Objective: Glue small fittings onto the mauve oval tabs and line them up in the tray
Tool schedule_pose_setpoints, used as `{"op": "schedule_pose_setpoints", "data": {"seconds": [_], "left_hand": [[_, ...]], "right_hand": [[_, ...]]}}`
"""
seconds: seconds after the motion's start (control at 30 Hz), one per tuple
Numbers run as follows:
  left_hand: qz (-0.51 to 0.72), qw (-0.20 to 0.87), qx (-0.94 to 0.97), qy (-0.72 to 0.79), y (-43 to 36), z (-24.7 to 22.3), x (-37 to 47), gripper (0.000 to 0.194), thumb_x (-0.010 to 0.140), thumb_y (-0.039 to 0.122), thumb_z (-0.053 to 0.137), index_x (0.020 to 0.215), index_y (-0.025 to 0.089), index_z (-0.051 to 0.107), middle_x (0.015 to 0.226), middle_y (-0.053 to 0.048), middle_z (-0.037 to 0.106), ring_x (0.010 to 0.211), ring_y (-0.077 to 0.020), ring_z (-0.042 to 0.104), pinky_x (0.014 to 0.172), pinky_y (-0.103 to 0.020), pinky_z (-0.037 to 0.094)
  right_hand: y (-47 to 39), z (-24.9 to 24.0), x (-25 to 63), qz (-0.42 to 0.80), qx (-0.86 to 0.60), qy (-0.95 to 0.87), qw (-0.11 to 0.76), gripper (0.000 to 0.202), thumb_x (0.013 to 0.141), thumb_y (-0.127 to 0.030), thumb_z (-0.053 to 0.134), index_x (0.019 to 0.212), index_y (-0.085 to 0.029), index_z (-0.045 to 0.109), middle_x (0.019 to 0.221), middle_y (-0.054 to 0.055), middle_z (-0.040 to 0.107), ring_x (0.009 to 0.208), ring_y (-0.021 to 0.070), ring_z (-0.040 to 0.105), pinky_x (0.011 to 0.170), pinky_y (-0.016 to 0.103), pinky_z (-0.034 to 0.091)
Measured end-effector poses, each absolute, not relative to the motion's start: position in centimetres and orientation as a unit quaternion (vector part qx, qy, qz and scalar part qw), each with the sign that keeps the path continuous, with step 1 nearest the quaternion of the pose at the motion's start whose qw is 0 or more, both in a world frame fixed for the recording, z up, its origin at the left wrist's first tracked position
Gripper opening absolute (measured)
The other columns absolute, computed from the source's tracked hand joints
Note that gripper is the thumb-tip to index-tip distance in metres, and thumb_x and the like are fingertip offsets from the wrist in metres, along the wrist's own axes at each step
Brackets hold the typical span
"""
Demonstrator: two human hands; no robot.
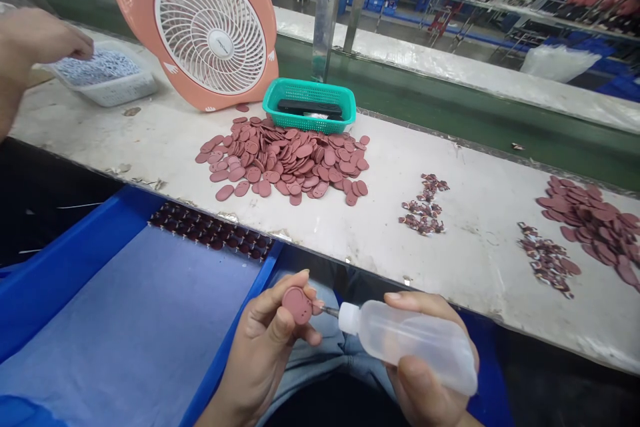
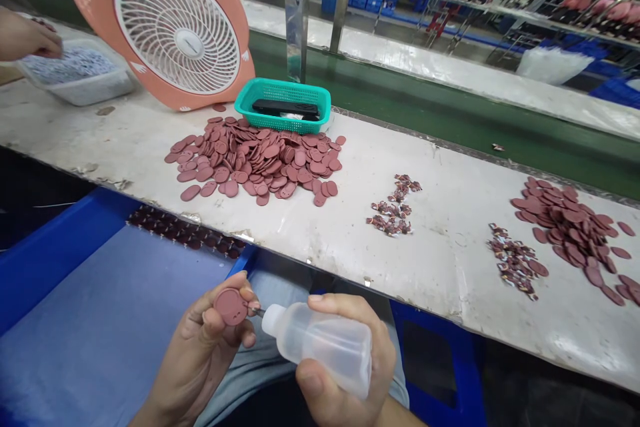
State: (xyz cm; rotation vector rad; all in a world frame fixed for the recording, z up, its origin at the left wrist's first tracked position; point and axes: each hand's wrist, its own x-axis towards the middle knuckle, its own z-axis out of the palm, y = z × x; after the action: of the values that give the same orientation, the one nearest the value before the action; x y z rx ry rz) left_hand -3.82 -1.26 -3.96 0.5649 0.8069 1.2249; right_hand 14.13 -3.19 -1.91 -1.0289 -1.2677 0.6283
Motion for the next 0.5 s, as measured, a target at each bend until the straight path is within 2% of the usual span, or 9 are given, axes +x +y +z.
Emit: {"op": "schedule_pose_setpoints", "data": {"seconds": [0.2, 0.37, 0.43, 0.5], "left_hand": [[0.554, 0.701, 0.255, 0.37, -1.2, -3.7, -3.6, 0.033, 0.074, 0.046, 0.081, 0.102, 0.029, 0.081, 0.09, -0.005, 0.073, 0.079, -0.0173, 0.068, 0.053, -0.017, 0.058], [0.554, 0.689, 0.249, 0.395, -1.3, -3.5, -3.5, 0.034, 0.071, 0.048, 0.083, 0.099, 0.028, 0.082, 0.088, -0.005, 0.073, 0.075, -0.0174, 0.068, 0.051, -0.018, 0.058], [0.553, 0.685, 0.241, 0.409, -1.3, -3.5, -3.5, 0.037, 0.068, 0.049, 0.085, 0.098, 0.028, 0.082, 0.089, -0.006, 0.074, 0.075, -0.0187, 0.07, 0.05, -0.018, 0.058], [0.555, 0.675, 0.221, 0.433, -1.3, -3.5, -3.6, 0.04, 0.065, 0.05, 0.087, 0.097, 0.027, 0.083, 0.091, -0.007, 0.075, 0.075, -0.0207, 0.071, 0.049, -0.02, 0.058]], "right_hand": [[-2.9, -1.2, 13.9, 0.276, -0.467, -0.559, 0.627, 0.032, 0.09, -0.048, 0.066, 0.109, -0.023, 0.065, 0.068, -0.001, 0.063, 0.042, 0.0105, 0.052, 0.038, 0.023, 0.041], [-3.6, -2.1, 13.8, 0.323, -0.484, -0.512, 0.632, 0.032, 0.085, -0.044, 0.072, 0.109, -0.022, 0.068, 0.058, -0.003, 0.056, 0.038, 0.0097, 0.045, 0.038, 0.024, 0.04], [-3.7, -2.2, 13.8, 0.365, -0.485, -0.469, 0.641, 0.034, 0.081, -0.045, 0.076, 0.106, -0.022, 0.069, 0.061, -0.002, 0.058, 0.038, 0.0082, 0.042, 0.038, 0.023, 0.038], [-3.3, -2.0, 14.0, 0.465, -0.449, -0.394, 0.654, 0.043, 0.079, -0.055, 0.075, 0.106, -0.023, 0.068, 0.059, -0.002, 0.058, 0.038, 0.0076, 0.041, 0.036, 0.02, 0.037]]}}
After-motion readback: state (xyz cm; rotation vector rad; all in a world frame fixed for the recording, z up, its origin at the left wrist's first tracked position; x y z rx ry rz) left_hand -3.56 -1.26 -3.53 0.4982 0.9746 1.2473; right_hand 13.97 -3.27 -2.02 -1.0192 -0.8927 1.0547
